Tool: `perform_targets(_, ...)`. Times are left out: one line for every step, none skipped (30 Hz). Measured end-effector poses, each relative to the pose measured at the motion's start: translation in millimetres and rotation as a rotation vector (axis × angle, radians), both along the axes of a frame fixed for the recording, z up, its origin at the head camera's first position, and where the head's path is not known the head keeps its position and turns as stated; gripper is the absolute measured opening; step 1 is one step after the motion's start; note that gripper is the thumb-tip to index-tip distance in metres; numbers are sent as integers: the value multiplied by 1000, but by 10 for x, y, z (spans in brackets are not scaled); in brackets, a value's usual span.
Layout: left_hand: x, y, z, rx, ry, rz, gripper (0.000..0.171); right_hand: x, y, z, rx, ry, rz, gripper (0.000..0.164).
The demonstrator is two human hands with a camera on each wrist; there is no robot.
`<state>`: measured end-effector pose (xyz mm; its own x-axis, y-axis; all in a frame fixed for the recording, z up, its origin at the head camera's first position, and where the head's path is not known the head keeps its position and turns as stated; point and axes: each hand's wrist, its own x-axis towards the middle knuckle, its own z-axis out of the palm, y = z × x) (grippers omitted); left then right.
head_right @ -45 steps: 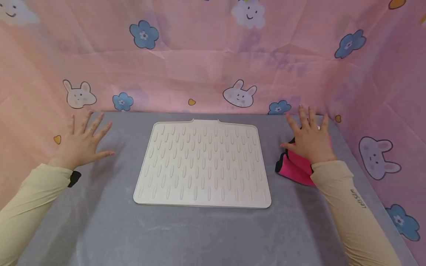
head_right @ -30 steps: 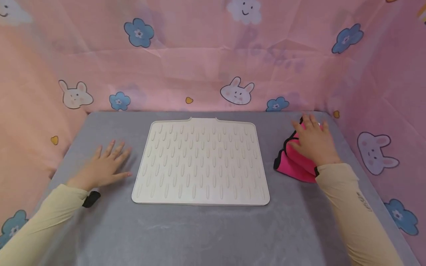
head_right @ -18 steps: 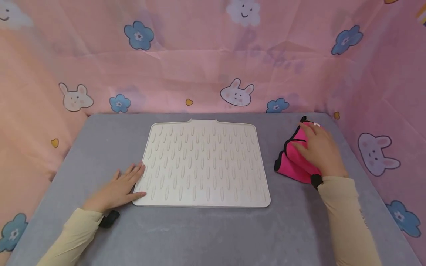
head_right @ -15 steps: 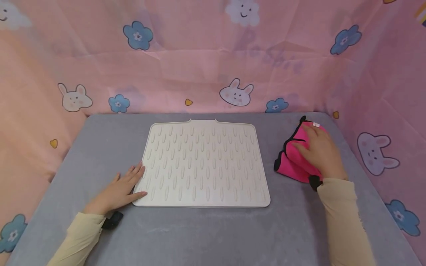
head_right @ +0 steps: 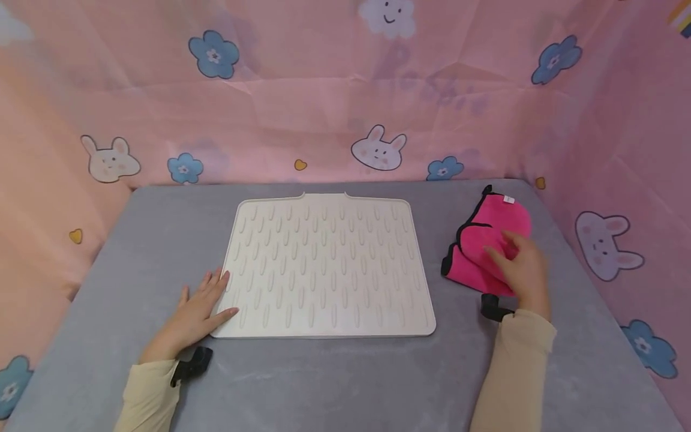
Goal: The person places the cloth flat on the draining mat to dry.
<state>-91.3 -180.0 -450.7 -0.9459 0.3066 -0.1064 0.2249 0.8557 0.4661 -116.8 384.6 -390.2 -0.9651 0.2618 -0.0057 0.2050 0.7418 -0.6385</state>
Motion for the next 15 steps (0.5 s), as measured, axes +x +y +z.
perform_targets(4, -6, -1, 2, -1, 4, 79, 9, -2, -31, -8, 0, 2, 70)
perform_targets(6, -12, -3, 3, -1, 7, 79, 20, -6, -58, -17, -1, 2, 70)
perform_targets(9, -15, -3, 5, 0, 10, 79, 29, -9, -83, -16, 3, 1, 70)
perform_targets(10, -17, -6, 6, 2, 12, 79, 40, -11, -106, -21, 10, 1, 70)
perform_targets(11, -18, -8, 6, 2, 13, 79, 51, -16, -125, -28, 18, -2, 70)
perform_targets(11, -18, -11, 4, 2, 13, 79, 63, -21, -142, -29, 23, -8, 70)
perform_targets(11, -17, -14, 1, 0, 12, 79, 75, -27, -157, -30, 27, -14, 69)
perform_targets(11, -14, -14, 1, -1, 11, 80, 88, -32, -169, -28, 33, -17, 69)
perform_targets(10, -10, -13, -1, -2, 9, 80, 99, -39, -181, -23, 36, -20, 69)
perform_targets(12, -6, -13, -5, -4, 6, 80, 112, -46, -189, -23, 38, -22, 68)
perform_targets(12, -2, -13, -7, -2, 4, 80, 123, -53, -196, -17, 36, -26, 68)
perform_targets(13, 3, -12, -10, 2, 4, 81, 130, -61, -202, -9, 35, -27, 68)
perform_targets(12, 6, -12, -9, 6, 6, 82, 136, -66, -207, -5, 34, -25, 68)
perform_targets(11, 12, -9, -9, 10, 7, 82, 139, -70, -211, -1, 35, -24, 68)
perform_targets(10, 17, -6, -10, 13, 8, 83, 140, -72, -215, 4, 36, -24, 67)
